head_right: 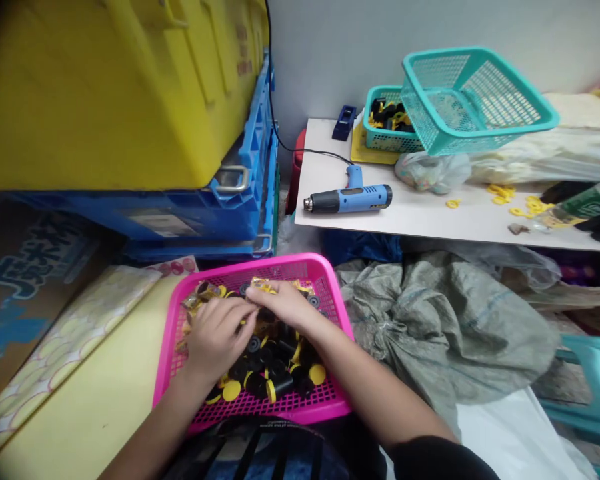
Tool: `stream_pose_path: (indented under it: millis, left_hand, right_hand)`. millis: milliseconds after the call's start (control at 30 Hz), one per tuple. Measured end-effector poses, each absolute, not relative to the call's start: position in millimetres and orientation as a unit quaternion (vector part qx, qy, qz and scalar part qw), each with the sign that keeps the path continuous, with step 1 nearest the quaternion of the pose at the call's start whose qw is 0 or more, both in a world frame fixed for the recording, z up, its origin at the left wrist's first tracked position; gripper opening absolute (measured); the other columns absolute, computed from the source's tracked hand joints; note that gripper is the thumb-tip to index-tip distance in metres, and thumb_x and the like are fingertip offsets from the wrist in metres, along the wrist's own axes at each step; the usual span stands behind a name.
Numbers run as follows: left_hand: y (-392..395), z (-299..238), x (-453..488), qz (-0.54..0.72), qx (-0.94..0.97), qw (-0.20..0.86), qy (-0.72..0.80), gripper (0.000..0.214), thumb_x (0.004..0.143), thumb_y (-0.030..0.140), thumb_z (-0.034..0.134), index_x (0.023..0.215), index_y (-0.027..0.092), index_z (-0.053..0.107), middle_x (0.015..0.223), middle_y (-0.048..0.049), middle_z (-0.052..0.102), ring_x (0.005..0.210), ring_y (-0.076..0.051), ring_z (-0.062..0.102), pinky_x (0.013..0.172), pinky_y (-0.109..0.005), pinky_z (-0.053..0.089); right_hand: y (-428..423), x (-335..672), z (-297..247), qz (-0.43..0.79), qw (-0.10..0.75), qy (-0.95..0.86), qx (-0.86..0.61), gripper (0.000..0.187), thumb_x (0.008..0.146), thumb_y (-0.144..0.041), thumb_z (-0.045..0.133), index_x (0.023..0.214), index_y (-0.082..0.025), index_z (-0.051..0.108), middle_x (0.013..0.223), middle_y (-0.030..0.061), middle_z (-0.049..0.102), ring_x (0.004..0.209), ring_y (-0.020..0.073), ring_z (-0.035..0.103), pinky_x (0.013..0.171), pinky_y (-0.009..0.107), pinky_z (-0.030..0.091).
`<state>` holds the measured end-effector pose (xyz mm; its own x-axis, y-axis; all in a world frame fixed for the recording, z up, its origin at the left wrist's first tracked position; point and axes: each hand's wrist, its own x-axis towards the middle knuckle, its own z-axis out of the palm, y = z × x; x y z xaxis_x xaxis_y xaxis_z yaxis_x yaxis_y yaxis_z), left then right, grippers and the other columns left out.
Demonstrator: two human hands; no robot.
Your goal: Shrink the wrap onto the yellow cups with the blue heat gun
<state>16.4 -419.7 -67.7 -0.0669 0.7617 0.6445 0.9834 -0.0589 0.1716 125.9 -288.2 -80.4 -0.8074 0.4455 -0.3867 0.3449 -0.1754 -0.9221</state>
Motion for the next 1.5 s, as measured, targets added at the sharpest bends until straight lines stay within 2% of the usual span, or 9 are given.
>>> stream_pose_path:
  millis: [100,167,267,333,667,833,933,1100,1500]
  left_hand:
    - [-419.4,-66.4,11.2,-0.440,-0.578,0.077,-0.682,0.006,0.087,0.022,0.063,0.089,0.020,0.069,0.097,-0.0053,0.070,0.091,-0.019,0.064,0.082,-0.034,0.050]
    - [-416.2,-63.8,4.7,-0.522,-0.468,-0.073,-0.709,0.012,0.085,0.027,0.065,0.094,0.021,0.067,0.099,-0.0058,0.069,0.093,-0.020,0.066,0.082,-0.035,0.052]
    - [-408.6,-58.6,-1.7,-0.577,-0.321,-0.336,-0.672,0.035,0.074,0.032,0.073,0.105,0.019,0.062,0.079,-0.0009,0.068,0.074,-0.016,0.067,0.068,-0.029,0.054]
    - [-404.7,-56.1,-2.1,-0.607,-0.252,-0.387,-0.646,0.040,0.069,0.032,0.077,0.103,0.017,0.061,0.071,0.0027,0.065,0.066,-0.013,0.064,0.064,-0.025,0.051]
    - [-403.8,-56.1,5.9,-0.632,-0.210,-0.373,-0.646,0.050,0.063,0.030,0.083,0.109,0.018,0.065,0.063,0.0057,0.064,0.059,-0.010,0.063,0.059,-0.020,0.052]
    - [-407.8,-53.4,1.9,-0.615,-0.209,-0.318,-0.690,0.028,0.070,0.036,0.079,0.090,0.017,0.076,0.060,0.0003,0.070,0.051,-0.013,0.063,0.055,-0.026,0.056]
    - [-412.2,-56.8,0.7,-0.615,-0.212,-0.280,-0.706,0.026,0.070,0.037,0.078,0.090,0.020,0.078,0.072,-0.0025,0.076,0.062,-0.018,0.070,0.059,-0.029,0.059]
    - [-415.3,-64.2,0.5,-0.630,-0.226,-0.238,-0.703,0.021,0.072,0.036,0.078,0.088,0.024,0.079,0.090,-0.0034,0.079,0.083,-0.022,0.075,0.081,-0.036,0.061]
    - [-415.2,-56.6,5.1,-0.638,-0.303,-0.251,-0.662,0.015,0.073,0.036,0.079,0.084,0.025,0.079,0.097,-0.0045,0.078,0.095,-0.024,0.074,0.095,-0.040,0.058]
  right_hand:
    - [-285.2,130.2,-78.4,0.696,0.040,-0.650,-0.304,0.068,0.073,-0.069,0.061,0.101,-0.007,0.062,0.094,0.0036,0.062,0.079,0.0027,0.052,0.074,0.013,0.039]
    - [-283.8,132.2,-74.1,0.694,0.028,-0.660,-0.288,0.063,0.070,-0.063,0.066,0.099,-0.007,0.064,0.092,0.0030,0.062,0.080,0.0032,0.053,0.075,0.013,0.039]
    - [-283.3,133.0,-66.0,0.686,0.017,-0.674,-0.273,0.054,0.067,-0.054,0.072,0.094,-0.007,0.066,0.091,0.0017,0.062,0.082,0.0027,0.053,0.076,0.011,0.037]
    - [-283.1,133.3,-62.1,0.679,0.021,-0.678,-0.280,0.050,0.071,-0.052,0.070,0.094,-0.007,0.065,0.092,0.0011,0.062,0.081,0.0016,0.052,0.076,0.011,0.036]
    - [-282.9,132.8,-65.4,0.690,0.069,-0.652,-0.307,0.054,0.071,-0.057,0.067,0.077,-0.004,0.055,0.074,0.0021,0.053,0.068,-0.0002,0.042,0.066,0.011,0.032]
    - [-274.0,139.2,-61.4,0.757,0.125,-0.576,-0.281,0.055,0.077,-0.057,0.041,0.103,-0.009,0.044,0.097,0.0078,0.054,0.075,0.0037,0.047,0.063,0.014,0.037]
    - [-267.6,144.0,-57.5,0.786,0.144,-0.540,-0.263,0.062,0.067,-0.050,0.053,0.113,-0.013,0.036,0.106,0.0088,0.053,0.076,0.0036,0.048,0.064,0.014,0.040]
    - [-266.2,143.6,-59.1,0.798,0.134,-0.531,-0.249,0.077,0.060,-0.057,0.076,0.113,-0.013,0.043,0.090,0.0035,0.053,0.069,0.0021,0.051,0.062,0.013,0.042]
    - [-270.3,142.4,-62.3,0.767,0.120,-0.578,-0.251,0.064,0.062,-0.050,0.079,0.103,-0.008,0.054,0.088,0.0033,0.057,0.072,-0.0005,0.052,0.066,0.010,0.044]
